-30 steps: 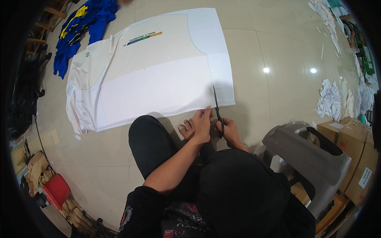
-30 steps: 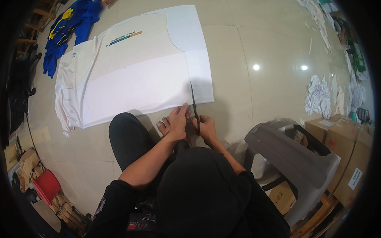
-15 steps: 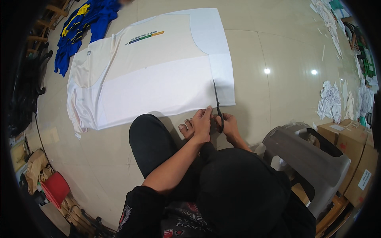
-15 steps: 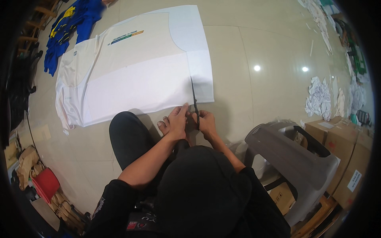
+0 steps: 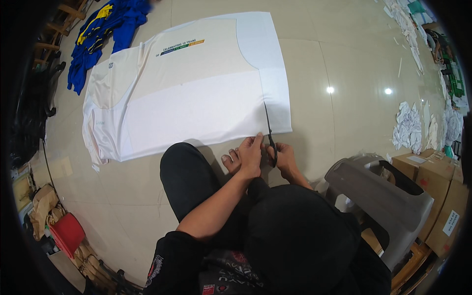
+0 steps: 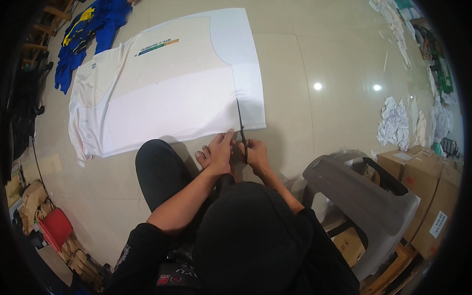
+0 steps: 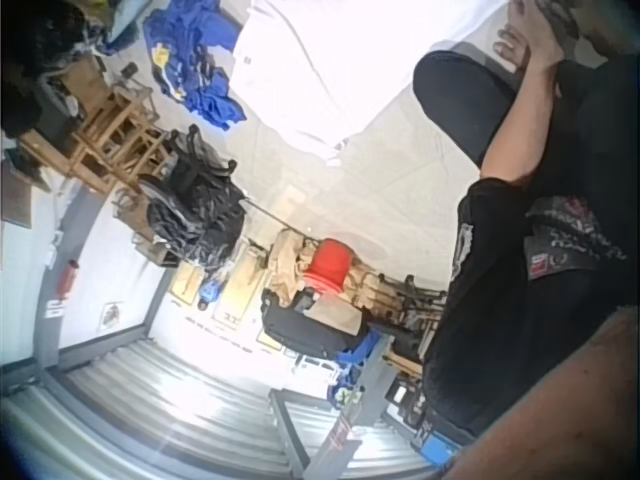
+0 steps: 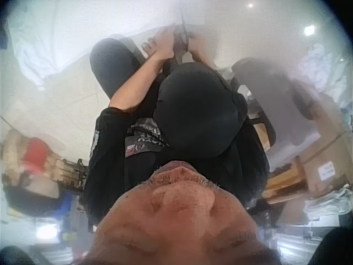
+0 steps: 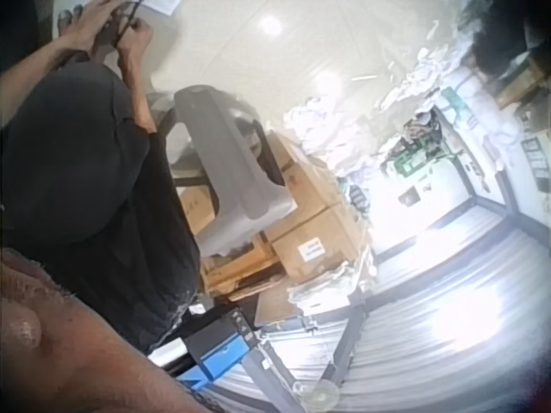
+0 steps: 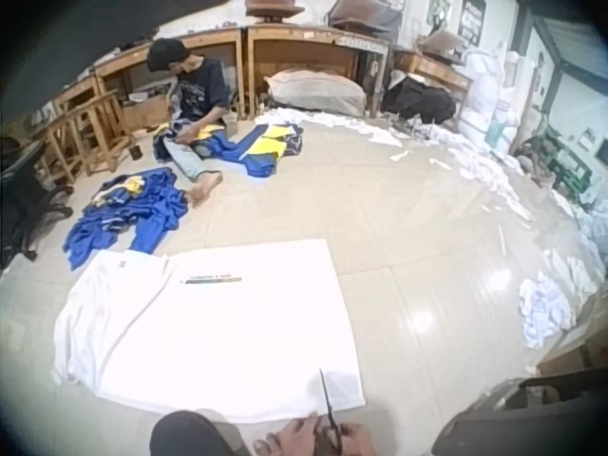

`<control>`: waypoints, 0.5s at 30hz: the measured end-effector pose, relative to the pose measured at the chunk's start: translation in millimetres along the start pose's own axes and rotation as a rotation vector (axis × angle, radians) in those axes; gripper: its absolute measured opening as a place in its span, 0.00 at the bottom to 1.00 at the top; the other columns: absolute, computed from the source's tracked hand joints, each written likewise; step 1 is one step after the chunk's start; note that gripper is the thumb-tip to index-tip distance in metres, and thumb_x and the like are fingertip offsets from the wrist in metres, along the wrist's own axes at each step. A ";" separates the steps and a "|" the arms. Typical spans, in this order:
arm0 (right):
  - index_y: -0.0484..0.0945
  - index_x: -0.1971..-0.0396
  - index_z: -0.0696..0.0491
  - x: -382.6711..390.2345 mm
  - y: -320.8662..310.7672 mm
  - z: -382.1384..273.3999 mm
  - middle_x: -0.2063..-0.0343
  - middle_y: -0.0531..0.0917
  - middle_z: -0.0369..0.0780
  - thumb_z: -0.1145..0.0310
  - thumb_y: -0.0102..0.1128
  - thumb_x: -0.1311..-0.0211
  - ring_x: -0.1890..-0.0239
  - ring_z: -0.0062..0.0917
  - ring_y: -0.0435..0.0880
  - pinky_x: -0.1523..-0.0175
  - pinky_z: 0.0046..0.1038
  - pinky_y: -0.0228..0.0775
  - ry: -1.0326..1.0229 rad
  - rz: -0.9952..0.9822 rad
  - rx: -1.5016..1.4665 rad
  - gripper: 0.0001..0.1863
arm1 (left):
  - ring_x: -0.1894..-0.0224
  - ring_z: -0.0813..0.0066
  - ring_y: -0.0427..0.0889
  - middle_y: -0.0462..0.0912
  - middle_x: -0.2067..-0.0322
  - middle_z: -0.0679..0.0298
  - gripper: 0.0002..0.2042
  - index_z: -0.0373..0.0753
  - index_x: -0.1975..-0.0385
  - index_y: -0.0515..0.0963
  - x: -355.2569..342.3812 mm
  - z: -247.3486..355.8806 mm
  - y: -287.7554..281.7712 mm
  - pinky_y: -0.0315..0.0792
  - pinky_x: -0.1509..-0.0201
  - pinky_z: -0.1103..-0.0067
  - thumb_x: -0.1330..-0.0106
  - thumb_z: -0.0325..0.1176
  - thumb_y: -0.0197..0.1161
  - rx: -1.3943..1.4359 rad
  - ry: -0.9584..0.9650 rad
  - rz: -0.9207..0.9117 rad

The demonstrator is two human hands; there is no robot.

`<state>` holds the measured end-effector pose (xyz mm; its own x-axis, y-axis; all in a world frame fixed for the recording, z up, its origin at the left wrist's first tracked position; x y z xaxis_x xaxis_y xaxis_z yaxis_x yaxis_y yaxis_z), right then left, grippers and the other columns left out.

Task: The person unfolds a white fabric on the floor, smooths it out, and uses scissors to cut along a printed outline. The person adjusts the fabric and continues cutting to separate the patterned piece from the surrounding material.

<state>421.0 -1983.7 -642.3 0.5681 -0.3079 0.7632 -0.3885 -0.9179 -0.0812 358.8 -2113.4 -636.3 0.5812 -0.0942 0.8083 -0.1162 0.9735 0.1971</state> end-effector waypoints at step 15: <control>0.82 0.71 0.57 -13.8 7.7 -14.3 0.81 0.79 0.33 0.64 0.67 0.36 0.82 0.16 0.74 0.77 0.22 0.62 -0.067 0.008 -0.067 0.11 | 0.78 0.87 0.67 0.76 0.75 0.74 0.14 0.43 0.65 0.82 2.6 3.8 -2.6 0.61 0.75 0.84 0.25 0.46 0.68 0.014 -0.035 -0.038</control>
<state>399.7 -1982.9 -644.2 0.6111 -0.3337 0.7178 -0.4399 -0.8970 -0.0424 357.6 -2117.0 -632.5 0.5570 -0.1385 0.8189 -0.1056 0.9662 0.2353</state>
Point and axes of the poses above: each hand's wrist, its own x-axis away from the middle knuckle, its own y-axis out of the palm, z = x × y, the point moved 4 cm from there along -x, towards the middle knuckle
